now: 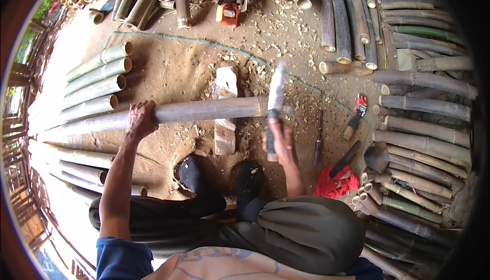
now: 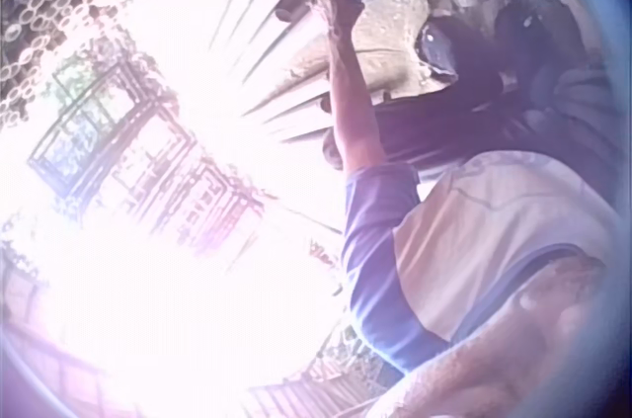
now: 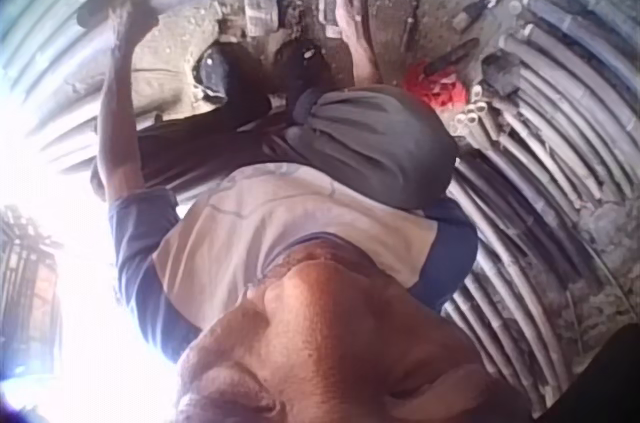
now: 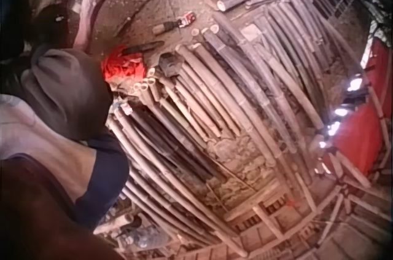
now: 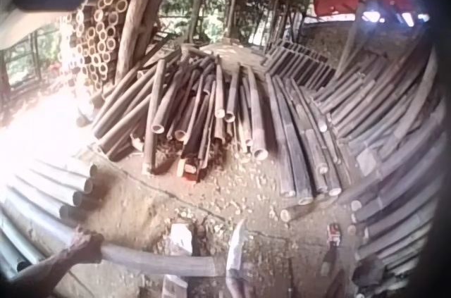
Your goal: The person chops a notch into a bamboo pole using a large knife, then stands the pole up and sets it down before resuming the chopping.
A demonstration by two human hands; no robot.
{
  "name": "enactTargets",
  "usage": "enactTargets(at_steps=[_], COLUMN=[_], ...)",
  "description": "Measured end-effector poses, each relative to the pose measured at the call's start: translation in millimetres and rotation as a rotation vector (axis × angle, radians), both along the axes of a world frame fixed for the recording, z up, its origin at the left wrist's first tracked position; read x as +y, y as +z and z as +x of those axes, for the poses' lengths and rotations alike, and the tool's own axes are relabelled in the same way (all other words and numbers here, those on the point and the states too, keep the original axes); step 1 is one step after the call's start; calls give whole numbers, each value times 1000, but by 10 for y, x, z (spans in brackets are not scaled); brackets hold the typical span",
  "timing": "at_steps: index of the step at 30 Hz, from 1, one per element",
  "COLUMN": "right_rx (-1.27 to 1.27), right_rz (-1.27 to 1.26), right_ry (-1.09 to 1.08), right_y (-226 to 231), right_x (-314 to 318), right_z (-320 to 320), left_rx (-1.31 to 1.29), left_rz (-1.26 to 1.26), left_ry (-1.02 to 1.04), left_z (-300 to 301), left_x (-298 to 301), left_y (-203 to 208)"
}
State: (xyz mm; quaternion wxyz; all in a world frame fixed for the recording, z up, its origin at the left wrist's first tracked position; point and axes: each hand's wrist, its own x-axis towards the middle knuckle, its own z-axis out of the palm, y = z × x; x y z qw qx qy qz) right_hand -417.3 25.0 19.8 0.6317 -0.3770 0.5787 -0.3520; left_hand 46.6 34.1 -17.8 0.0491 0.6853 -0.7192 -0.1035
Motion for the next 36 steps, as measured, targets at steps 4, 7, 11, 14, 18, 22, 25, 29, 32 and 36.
enactTargets(at_steps=[4,7,11,14,18,22,25,29,32,36], right_rx=[151,179,-58,15,101,7,-9,172,75,10], right_rz=[114,104,54,125,196,21,74,167,99,-10], right_ry=[54,460,-6,50,570,64,-269,619,328,-144], right_y=[65,44,-18,61,81,139,66,21,136,89], right_x=[43,90,-39,-29,159,1,-12,133,113,-65], right_z=[70,114,-160,-67,268,135,-31,344,295,-70], left_rx=[23,-13,16,52,67,22,15,41,32,44], left_rz=[-107,-187,270,445,342,178,149,160,94,83], left_ry=[4,20,-106,-52,-24,-21,-27,-28,-22,-31], left_z=[-125,-96,194,211,68,130,146,83,96,98], left_x=[37,106,-111,-289,-199,-85,-84,-121,-65,-57], left_y=[79,-57,137,125,115,-29,-74,-39,-42,-73])
